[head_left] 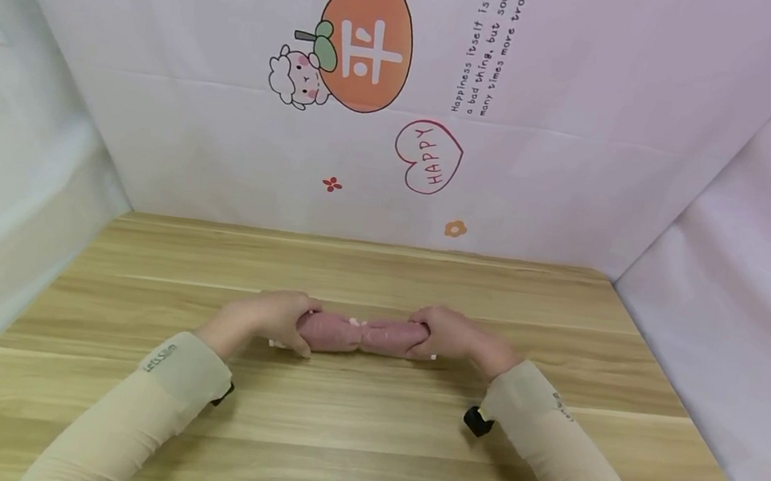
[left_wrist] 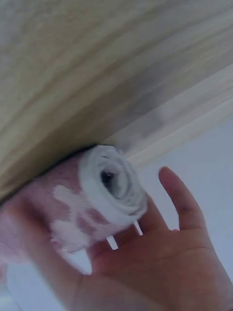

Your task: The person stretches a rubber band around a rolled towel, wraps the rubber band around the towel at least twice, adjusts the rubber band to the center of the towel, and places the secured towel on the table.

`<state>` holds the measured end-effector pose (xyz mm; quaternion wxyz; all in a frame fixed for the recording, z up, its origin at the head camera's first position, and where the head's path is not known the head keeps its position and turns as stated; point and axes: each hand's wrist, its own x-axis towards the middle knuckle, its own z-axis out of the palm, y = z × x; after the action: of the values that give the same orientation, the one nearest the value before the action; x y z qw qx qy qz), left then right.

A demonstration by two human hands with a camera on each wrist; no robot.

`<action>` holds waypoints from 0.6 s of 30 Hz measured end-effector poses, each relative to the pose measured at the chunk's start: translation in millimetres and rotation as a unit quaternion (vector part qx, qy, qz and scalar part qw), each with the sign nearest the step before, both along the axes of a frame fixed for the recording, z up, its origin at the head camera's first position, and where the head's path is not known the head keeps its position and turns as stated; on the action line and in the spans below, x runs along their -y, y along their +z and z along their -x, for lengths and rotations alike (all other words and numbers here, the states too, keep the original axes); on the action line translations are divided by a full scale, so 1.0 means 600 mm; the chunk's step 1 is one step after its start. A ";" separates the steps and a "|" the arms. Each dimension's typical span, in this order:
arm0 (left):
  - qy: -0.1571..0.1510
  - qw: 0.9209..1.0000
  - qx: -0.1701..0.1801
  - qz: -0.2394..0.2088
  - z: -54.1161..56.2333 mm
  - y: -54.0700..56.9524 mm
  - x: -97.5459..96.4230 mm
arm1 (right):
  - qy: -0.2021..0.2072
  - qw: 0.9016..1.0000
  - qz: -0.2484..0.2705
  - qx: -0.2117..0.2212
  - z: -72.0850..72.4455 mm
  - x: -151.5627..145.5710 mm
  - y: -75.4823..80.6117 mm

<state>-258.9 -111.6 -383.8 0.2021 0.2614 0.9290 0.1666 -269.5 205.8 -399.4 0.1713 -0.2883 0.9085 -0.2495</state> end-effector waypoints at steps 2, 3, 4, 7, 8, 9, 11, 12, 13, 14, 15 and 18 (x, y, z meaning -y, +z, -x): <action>0.002 1.000 0.011 -0.006 0.000 0.003 0.003 | 0.006 1.000 0.000 -0.003 0.001 -0.001 -0.002; 0.003 1.000 0.016 -0.009 0.000 0.004 0.004 | 0.009 1.000 0.000 -0.003 0.001 -0.002 -0.002; 0.004 1.000 0.019 -0.010 0.001 0.005 0.004 | 0.011 1.000 0.001 -0.001 0.002 -0.004 -0.003; 0.010 1.000 0.022 -0.008 0.002 0.006 0.002 | 0.013 1.000 0.002 0.006 0.004 -0.008 -0.005; 0.010 1.000 0.020 -0.006 0.002 0.006 0.001 | 0.014 1.000 0.002 0.008 0.006 -0.010 -0.006; 0.011 1.000 0.019 -0.004 0.002 0.006 0.001 | 0.014 1.000 0.003 0.011 0.006 -0.011 -0.007; 0.014 1.000 0.017 -0.001 0.002 0.006 -0.001 | 0.016 1.000 0.002 0.011 0.008 -0.012 -0.009; 0.015 1.000 0.016 0.000 0.002 0.006 -0.001 | 0.017 1.000 0.001 0.010 0.008 -0.013 -0.010; 0.017 1.000 0.015 0.002 0.001 0.006 -0.002 | 0.019 1.000 -0.002 0.006 0.009 -0.013 -0.010; 0.017 1.000 0.013 0.004 0.001 0.005 -0.002 | 0.021 1.000 -0.006 0.001 0.010 -0.014 -0.011; 0.016 1.000 0.011 0.005 0.001 0.005 -0.002 | 0.022 1.000 -0.013 -0.005 0.010 -0.015 -0.011; 0.016 1.000 0.005 0.008 0.000 0.004 -0.003 | 0.022 0.999 -0.033 -0.017 0.009 -0.017 -0.010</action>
<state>-258.9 -109.7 -381.2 0.2059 0.2441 0.9334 0.1637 -274.8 215.9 -405.4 0.1708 -0.3063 0.9125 -0.2104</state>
